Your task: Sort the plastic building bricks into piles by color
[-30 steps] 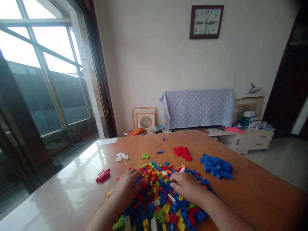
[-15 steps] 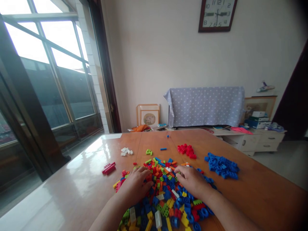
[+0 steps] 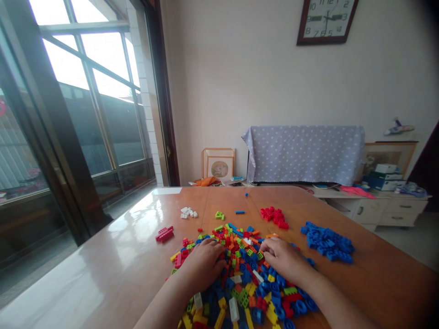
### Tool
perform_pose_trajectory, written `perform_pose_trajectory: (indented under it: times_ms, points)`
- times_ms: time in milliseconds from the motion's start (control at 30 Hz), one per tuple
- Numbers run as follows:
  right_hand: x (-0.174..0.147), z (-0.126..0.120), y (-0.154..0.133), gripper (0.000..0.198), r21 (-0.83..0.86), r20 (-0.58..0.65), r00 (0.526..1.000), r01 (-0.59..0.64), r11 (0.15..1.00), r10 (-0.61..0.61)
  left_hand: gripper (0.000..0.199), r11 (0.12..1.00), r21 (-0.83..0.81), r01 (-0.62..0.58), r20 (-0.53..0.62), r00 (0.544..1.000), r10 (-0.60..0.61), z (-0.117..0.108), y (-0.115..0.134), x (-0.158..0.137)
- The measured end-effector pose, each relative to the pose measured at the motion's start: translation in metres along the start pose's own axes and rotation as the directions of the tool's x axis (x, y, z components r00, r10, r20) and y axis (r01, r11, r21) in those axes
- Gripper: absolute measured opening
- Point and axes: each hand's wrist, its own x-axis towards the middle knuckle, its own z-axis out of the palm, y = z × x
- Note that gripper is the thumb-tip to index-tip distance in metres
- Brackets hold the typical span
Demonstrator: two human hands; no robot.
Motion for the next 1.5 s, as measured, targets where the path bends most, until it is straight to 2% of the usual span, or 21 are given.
perform_pose_trajectory:
  times_ms: [233, 533, 700, 900, 1200, 1267, 1500]
  points:
    - [0.000, 0.003, 0.006, 0.013, 0.014, 0.011, 1.000, 0.019, 1.000, -0.019, 0.015, 0.998, 0.059, 0.000, 0.014, 1.000, 0.000, -0.003, 0.003, 0.000]
    - [0.003, 0.010, 0.015, 0.018, 0.053, 0.029, 0.998, 0.059, 0.997, -0.061, 0.016, 0.999, 0.046, 0.026, -0.037, 0.999, -0.024, 0.001, 0.001, -0.002]
    - [0.003, 0.012, 0.018, 0.020, 0.071, 0.011, 0.999, 0.046, 0.996, -0.047, 0.023, 0.991, -0.122, 0.047, -0.091, 0.994, -0.058, -0.003, 0.002, -0.001]
    - [0.002, 0.010, 0.014, 0.020, 0.080, -0.006, 0.999, 0.043, 0.996, -0.043, 0.030, 0.916, -0.397, 0.059, -0.143, 0.982, -0.125, -0.001, -0.002, 0.003]
    - [0.001, 0.006, 0.011, 0.021, 0.074, -0.005, 1.000, 0.031, 0.997, -0.031, 0.038, 0.788, -0.609, 0.096, -0.039, 0.988, -0.151, 0.008, -0.011, 0.007]
    - [0.001, 0.005, 0.011, 0.021, 0.072, -0.003, 1.000, 0.031, 0.997, -0.031, 0.037, 0.791, -0.605, 0.096, -0.032, 0.989, -0.144, 0.007, -0.011, 0.006]
    - [0.001, 0.001, 0.009, 0.019, 0.103, -0.044, 0.998, 0.044, 0.994, -0.039, 0.026, 0.906, -0.416, 0.078, -0.103, 0.986, -0.132, -0.006, -0.001, 0.005]
